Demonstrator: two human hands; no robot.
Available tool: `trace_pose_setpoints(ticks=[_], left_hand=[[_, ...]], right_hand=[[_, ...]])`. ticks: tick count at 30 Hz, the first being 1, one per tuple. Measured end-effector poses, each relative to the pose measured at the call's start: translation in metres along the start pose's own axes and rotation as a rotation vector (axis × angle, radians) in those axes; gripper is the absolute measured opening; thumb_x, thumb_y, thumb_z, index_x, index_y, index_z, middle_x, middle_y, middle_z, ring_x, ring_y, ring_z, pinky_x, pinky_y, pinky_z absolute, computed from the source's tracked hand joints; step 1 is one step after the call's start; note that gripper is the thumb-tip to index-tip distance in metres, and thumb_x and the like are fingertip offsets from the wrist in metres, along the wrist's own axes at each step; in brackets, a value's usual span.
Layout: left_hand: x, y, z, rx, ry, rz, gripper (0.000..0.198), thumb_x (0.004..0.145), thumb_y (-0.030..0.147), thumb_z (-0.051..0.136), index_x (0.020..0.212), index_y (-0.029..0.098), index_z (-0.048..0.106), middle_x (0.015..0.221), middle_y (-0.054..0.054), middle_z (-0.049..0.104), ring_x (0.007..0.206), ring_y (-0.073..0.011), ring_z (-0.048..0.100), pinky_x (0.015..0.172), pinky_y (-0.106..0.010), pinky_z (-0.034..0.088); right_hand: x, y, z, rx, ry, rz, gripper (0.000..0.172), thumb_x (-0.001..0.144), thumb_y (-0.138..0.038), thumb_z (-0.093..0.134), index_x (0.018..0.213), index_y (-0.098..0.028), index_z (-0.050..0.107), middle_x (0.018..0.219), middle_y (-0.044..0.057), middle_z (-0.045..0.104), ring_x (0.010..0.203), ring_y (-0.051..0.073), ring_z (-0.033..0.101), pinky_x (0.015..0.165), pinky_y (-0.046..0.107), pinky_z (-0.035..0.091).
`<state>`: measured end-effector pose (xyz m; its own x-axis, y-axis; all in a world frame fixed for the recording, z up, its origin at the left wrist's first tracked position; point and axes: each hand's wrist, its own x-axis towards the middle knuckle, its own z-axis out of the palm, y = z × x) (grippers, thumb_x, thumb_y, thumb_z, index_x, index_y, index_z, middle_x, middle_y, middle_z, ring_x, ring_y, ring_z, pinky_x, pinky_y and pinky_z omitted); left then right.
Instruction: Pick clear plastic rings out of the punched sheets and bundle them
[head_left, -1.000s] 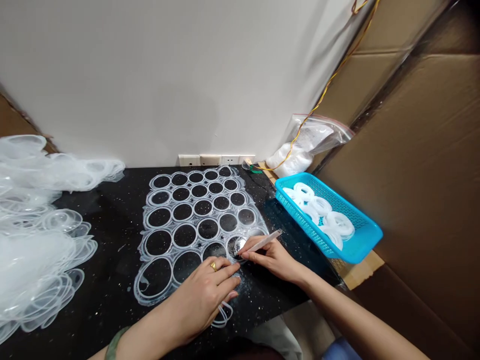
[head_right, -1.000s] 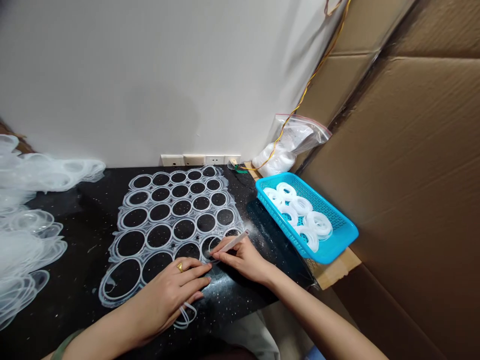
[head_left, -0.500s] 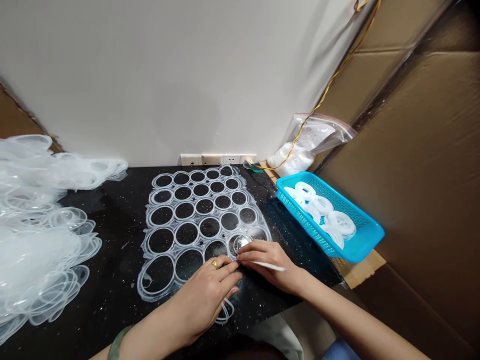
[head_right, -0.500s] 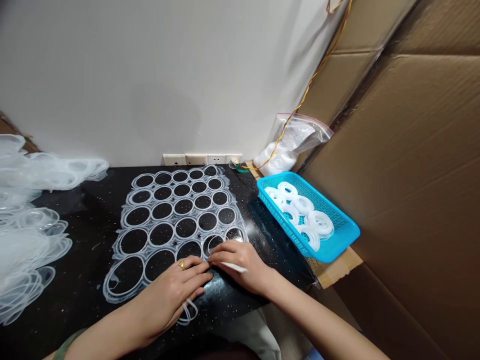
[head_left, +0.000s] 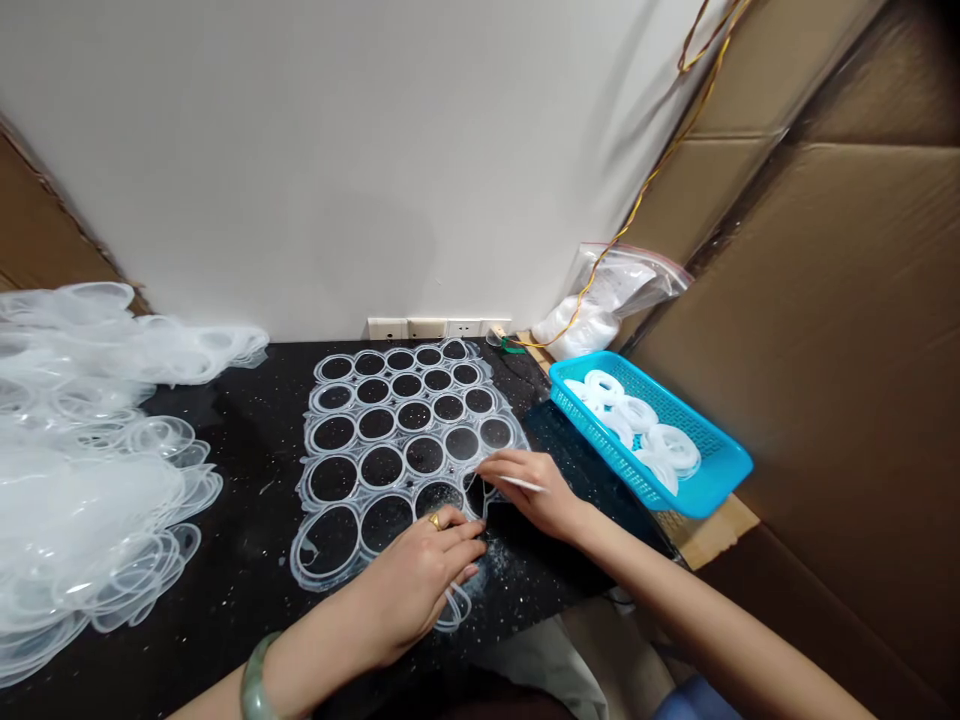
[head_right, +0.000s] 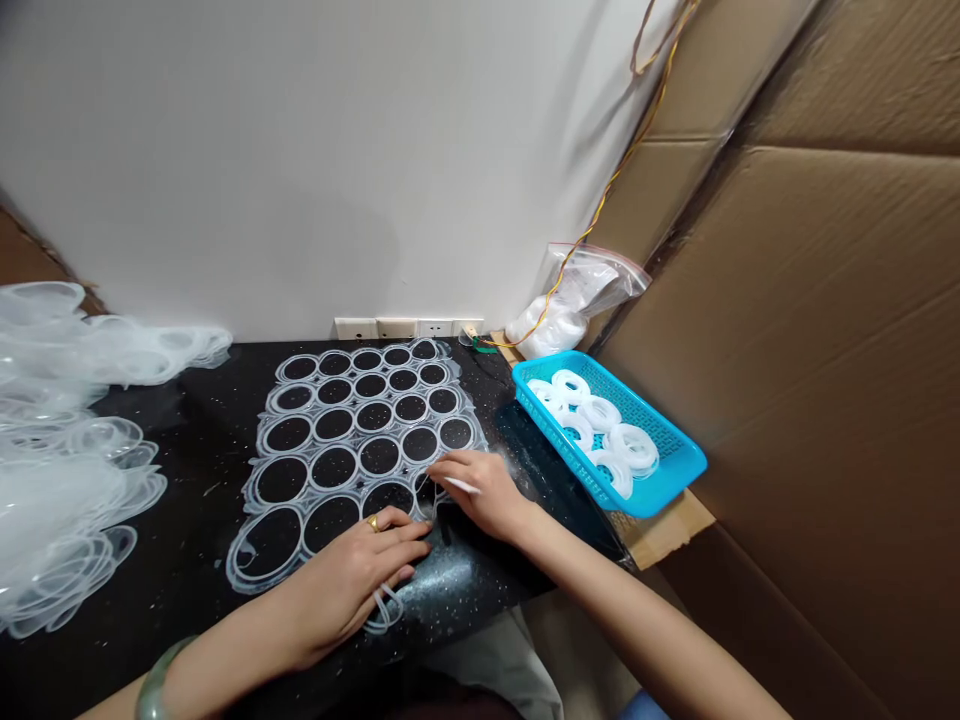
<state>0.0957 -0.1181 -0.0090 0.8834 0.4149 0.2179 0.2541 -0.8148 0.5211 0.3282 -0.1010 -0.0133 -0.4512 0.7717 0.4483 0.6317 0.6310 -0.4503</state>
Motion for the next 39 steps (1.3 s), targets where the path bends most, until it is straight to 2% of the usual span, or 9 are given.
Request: trace_pose_setpoints(ticks=[7,10,14,18,26,28,33,36,39], left_hand=[[-0.001,-0.002,-0.001,-0.025,0.030,0.019,0.030,0.098,0.017,0.042,0.118,0.014,0.063,0.127,-0.009,0.063,0.111,-0.0246,0.053,0.096,-0.041,0.049],[0.000,-0.001,-0.002,-0.027,0.037,0.023,0.030,0.099,0.017,0.041,0.118,0.014,0.064,0.126,-0.010,0.064,0.111,-0.0245,0.054,0.095,-0.041,0.049],[0.000,0.000,-0.004,-0.034,0.036,0.024,0.030,0.099,0.018,0.041,0.118,0.015,0.064,0.125,-0.010,0.065,0.112,-0.0235,0.055,0.095,-0.040,0.050],[0.000,-0.001,-0.004,-0.038,0.034,0.030,0.029,0.099,0.018,0.041,0.118,0.015,0.064,0.125,-0.010,0.064,0.113,-0.0233,0.054,0.095,-0.040,0.050],[-0.002,-0.002,-0.004,-0.050,0.008,0.013,0.030,0.100,0.017,0.041,0.119,0.016,0.063,0.126,-0.009,0.064,0.113,-0.0232,0.054,0.096,-0.039,0.049],[-0.002,-0.001,-0.007,-0.046,0.004,0.010,0.030,0.099,0.016,0.041,0.120,0.018,0.062,0.125,-0.008,0.064,0.112,-0.0228,0.054,0.096,-0.039,0.049],[0.009,0.004,-0.014,0.002,0.034,0.043,0.027,0.099,0.017,0.041,0.116,0.017,0.063,0.114,-0.008,0.069,0.106,-0.0224,0.058,0.094,-0.039,0.049],[0.022,0.004,-0.011,0.051,0.045,0.082,0.028,0.099,0.019,0.043,0.119,0.018,0.062,0.124,-0.009,0.065,0.115,-0.0233,0.057,0.098,-0.041,0.049],[0.034,-0.002,0.000,0.095,0.047,0.079,0.030,0.098,0.018,0.045,0.124,0.018,0.060,0.135,-0.010,0.059,0.125,-0.0238,0.052,0.102,-0.043,0.047]], right_hand=[[0.010,0.009,-0.001,0.391,0.123,0.289,0.023,0.090,-0.036,0.062,0.089,-0.016,0.072,0.084,0.007,0.073,0.072,0.017,0.066,0.062,0.026,0.053],[0.009,0.014,-0.006,0.294,0.157,0.225,0.020,0.093,-0.031,0.058,0.090,-0.017,0.072,0.086,0.007,0.072,0.077,0.017,0.067,0.069,0.027,0.053],[0.017,0.027,-0.023,-0.031,0.203,0.105,0.025,0.097,-0.024,0.047,0.101,-0.019,0.072,0.104,0.010,0.070,0.090,0.019,0.067,0.077,0.031,0.052],[0.038,0.041,-0.038,-0.160,0.431,0.125,0.025,0.097,-0.025,0.047,0.101,-0.020,0.071,0.101,0.010,0.070,0.089,0.019,0.066,0.078,0.031,0.052],[0.062,0.047,-0.070,-0.132,0.808,0.184,0.024,0.095,-0.032,0.053,0.097,-0.018,0.072,0.093,0.008,0.070,0.073,0.017,0.066,0.069,0.032,0.053],[0.057,0.044,-0.077,-0.077,0.770,0.240,0.024,0.093,-0.033,0.055,0.093,-0.017,0.072,0.088,0.007,0.071,0.064,0.015,0.064,0.062,0.030,0.052],[0.017,0.025,-0.057,0.056,0.379,0.284,0.021,0.089,-0.028,0.059,0.081,-0.016,0.074,0.086,0.009,0.073,0.077,0.019,0.067,0.071,0.031,0.053],[-0.013,0.015,-0.031,0.349,0.215,0.485,0.022,0.086,-0.033,0.063,0.085,-0.014,0.073,0.080,0.008,0.071,0.051,0.012,0.057,0.048,0.024,0.046],[-0.030,0.012,-0.012,0.631,0.169,0.639,0.031,0.082,-0.042,0.068,0.088,-0.011,0.072,0.071,0.004,0.068,0.038,0.006,0.044,0.035,0.019,0.033]])
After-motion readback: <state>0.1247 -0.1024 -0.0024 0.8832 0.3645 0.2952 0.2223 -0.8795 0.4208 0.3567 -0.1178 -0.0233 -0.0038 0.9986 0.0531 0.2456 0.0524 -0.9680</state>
